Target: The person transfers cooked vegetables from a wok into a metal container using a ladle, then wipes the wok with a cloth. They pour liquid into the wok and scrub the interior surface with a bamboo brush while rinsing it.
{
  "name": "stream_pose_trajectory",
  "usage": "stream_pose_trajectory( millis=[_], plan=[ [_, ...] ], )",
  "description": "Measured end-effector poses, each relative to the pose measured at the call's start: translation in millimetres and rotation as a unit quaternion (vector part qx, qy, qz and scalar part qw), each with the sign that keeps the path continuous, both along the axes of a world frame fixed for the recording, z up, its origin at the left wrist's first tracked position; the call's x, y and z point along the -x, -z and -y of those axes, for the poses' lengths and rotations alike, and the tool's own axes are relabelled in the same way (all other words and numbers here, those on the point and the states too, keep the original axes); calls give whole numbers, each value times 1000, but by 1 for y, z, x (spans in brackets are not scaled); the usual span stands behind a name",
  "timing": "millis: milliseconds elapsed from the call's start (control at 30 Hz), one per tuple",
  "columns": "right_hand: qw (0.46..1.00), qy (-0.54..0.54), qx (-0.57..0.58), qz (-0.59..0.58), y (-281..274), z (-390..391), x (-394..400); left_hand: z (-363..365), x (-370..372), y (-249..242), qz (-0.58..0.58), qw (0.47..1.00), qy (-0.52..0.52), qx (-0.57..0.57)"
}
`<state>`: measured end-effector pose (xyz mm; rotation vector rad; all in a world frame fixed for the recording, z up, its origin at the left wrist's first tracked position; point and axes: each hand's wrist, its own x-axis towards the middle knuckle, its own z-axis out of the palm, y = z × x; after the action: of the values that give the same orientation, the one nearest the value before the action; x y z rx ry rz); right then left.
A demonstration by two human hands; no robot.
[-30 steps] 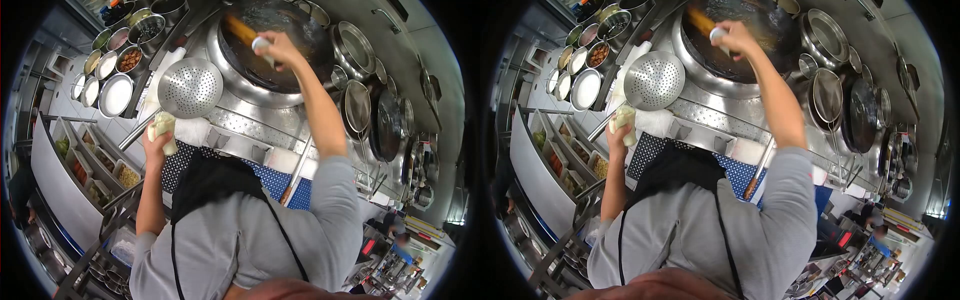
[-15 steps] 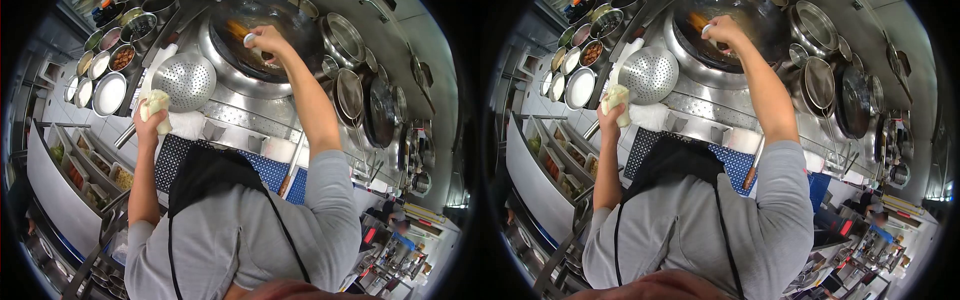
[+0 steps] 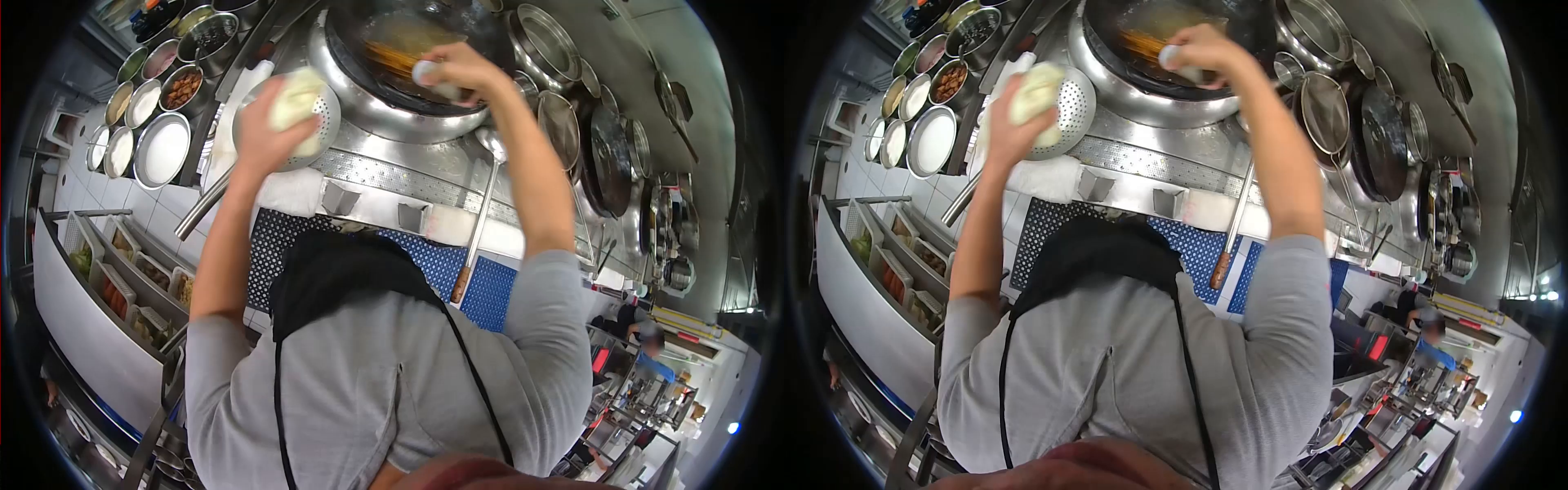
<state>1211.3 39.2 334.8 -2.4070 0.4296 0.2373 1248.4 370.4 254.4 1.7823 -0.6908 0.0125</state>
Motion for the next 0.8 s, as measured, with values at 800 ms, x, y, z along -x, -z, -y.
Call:
stream_pose_trajectory(
  millis=[800],
  plan=[
    [887,-90,452,-9,41,102,14,170,-5,11,158,961,178,-137]
  ],
)
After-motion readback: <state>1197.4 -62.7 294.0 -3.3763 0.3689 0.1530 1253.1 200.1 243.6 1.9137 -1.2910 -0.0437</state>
